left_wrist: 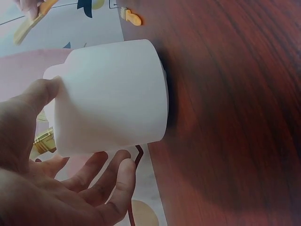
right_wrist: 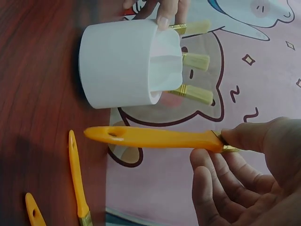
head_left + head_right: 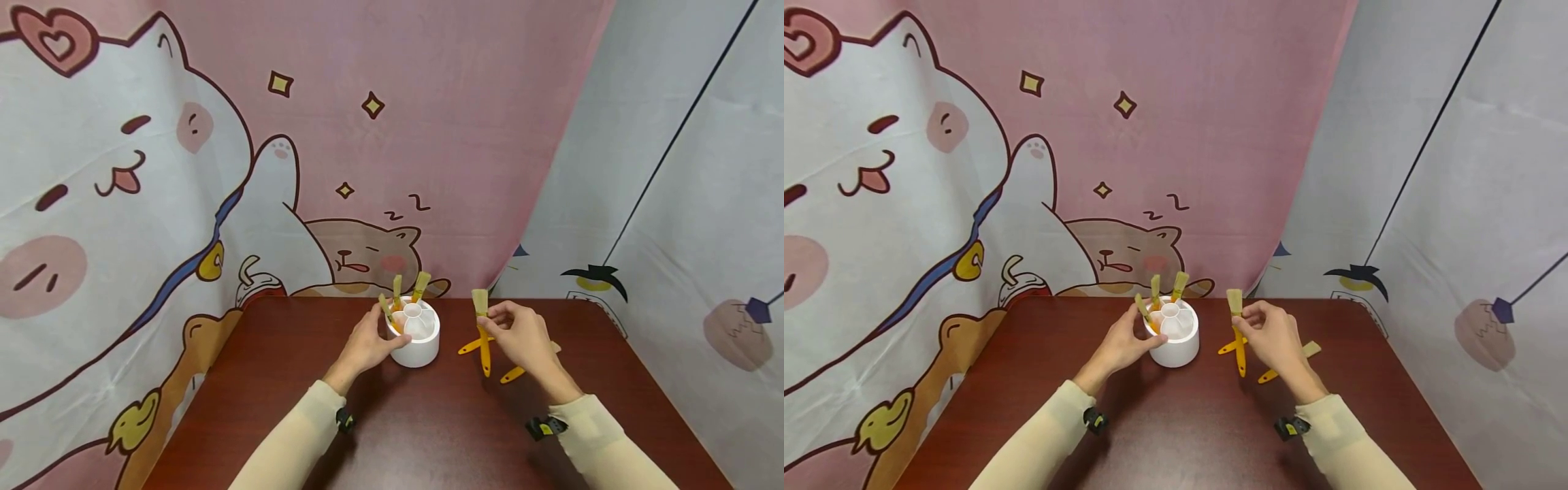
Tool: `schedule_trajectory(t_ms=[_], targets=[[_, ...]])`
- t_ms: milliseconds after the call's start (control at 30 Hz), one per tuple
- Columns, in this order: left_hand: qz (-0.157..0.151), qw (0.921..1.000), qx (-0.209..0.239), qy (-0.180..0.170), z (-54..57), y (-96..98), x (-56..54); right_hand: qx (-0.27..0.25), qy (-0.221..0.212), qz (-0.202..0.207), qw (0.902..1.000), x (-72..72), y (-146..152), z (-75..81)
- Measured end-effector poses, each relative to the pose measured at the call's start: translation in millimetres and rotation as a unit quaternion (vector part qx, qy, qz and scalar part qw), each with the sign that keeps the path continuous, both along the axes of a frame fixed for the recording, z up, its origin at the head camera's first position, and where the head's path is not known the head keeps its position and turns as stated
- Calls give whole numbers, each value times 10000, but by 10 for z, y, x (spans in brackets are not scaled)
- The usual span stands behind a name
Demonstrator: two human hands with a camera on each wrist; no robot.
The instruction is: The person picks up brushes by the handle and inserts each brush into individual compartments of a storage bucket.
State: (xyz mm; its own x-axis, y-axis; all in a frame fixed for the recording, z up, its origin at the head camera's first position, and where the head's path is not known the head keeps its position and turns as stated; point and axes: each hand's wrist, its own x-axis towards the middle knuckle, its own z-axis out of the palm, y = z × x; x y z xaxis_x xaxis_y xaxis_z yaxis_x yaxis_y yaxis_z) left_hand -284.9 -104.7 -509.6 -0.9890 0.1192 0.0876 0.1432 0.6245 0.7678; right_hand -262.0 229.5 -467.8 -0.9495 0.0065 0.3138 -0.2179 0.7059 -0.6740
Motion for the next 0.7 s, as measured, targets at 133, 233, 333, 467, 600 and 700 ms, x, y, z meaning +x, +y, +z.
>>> schedule_trajectory(t_ms=[133,233,333,467,600,700], targets=[[-9,10000,-15,-18,-2,-4,-2,14,103,17,9999,2,-57,13],[-5,10000,26,-27,4,-8,10,-7,166,56,9998,3,-97,26],[-8,10000,42,-13,3,-10,9,-34,223,81,9997,3,-134,41],[-12,10000,36,-3,2,-9,9,-92,279,148,9995,1,-184,68],[-14,10000,0,38,-8,-7,-3,-150,354,246,9990,0,-240,98],[-16,10000,9,53,-13,-6,-7,-186,440,307,9984,0,-279,116]])
